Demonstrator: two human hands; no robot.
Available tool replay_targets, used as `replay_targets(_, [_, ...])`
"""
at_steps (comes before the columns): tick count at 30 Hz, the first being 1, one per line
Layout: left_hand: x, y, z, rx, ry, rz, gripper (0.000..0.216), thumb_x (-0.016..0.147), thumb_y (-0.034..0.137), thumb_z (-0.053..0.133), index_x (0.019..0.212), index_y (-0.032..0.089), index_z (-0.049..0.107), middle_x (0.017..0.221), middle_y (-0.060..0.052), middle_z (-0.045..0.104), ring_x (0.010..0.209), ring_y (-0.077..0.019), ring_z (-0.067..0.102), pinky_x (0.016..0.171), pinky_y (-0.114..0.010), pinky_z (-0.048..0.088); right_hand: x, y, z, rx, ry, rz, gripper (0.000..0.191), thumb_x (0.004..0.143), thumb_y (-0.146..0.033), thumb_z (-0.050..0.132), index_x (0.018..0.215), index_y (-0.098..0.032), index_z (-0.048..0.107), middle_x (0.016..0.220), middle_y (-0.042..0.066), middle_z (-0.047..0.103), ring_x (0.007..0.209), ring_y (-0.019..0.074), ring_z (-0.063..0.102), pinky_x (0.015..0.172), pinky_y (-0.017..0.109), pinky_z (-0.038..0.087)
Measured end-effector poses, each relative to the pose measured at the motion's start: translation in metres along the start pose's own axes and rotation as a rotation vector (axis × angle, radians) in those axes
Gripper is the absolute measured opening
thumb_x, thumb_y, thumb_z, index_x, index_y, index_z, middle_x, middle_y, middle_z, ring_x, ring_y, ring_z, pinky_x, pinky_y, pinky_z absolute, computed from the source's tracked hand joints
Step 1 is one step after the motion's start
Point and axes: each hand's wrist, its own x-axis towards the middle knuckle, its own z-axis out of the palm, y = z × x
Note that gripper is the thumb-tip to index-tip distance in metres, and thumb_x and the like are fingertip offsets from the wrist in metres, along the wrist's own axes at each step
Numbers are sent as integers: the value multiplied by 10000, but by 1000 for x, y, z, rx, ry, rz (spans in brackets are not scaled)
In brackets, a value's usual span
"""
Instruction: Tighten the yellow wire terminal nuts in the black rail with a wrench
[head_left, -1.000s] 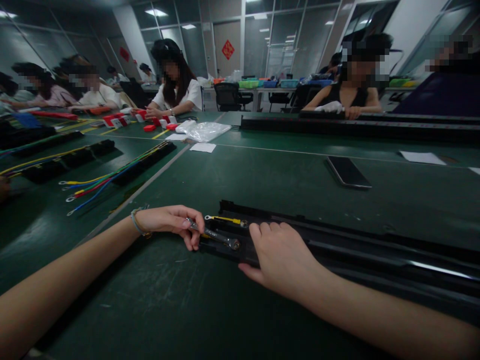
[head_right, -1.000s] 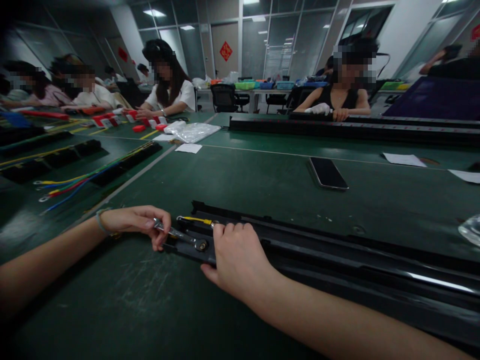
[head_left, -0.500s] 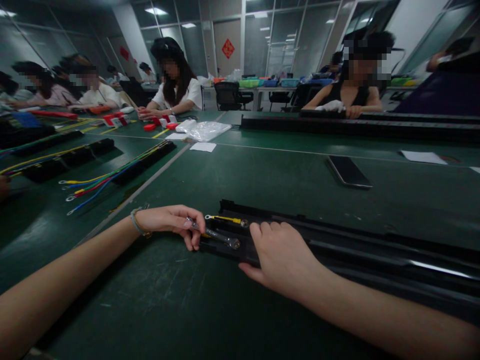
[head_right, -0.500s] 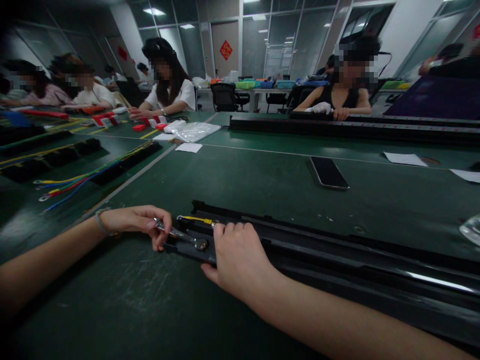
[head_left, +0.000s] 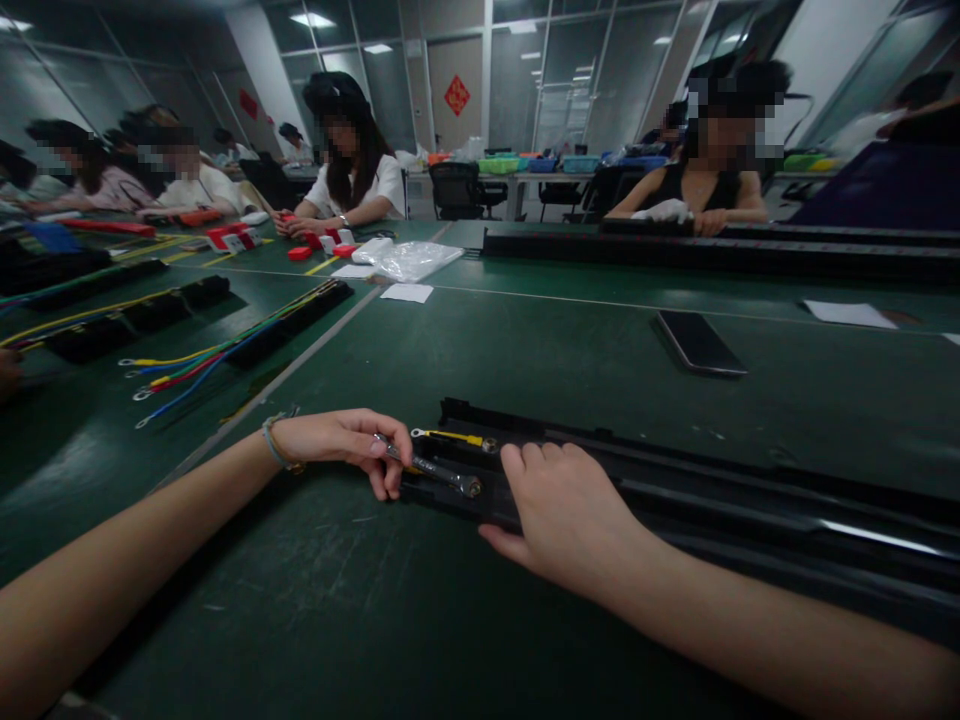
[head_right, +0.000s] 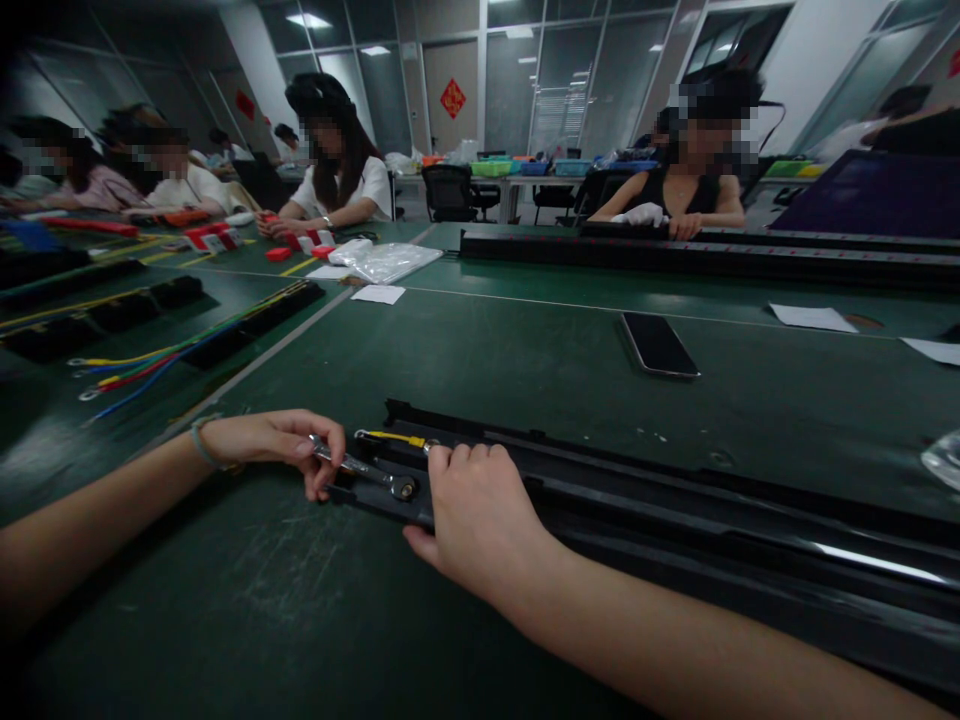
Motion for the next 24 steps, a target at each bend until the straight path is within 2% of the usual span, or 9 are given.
replay_targets(24, [0, -1, -1, -17, -8, -4, 200, 830, 251, 496, 954, 105, 552, 824, -94, 632, 802, -202, 607, 714, -325, 502, -1, 0, 0, -2, 13, -1, 460, 690, -550, 437, 872, -135, 521, 720, 97, 560, 666, 225, 519, 610, 353, 375])
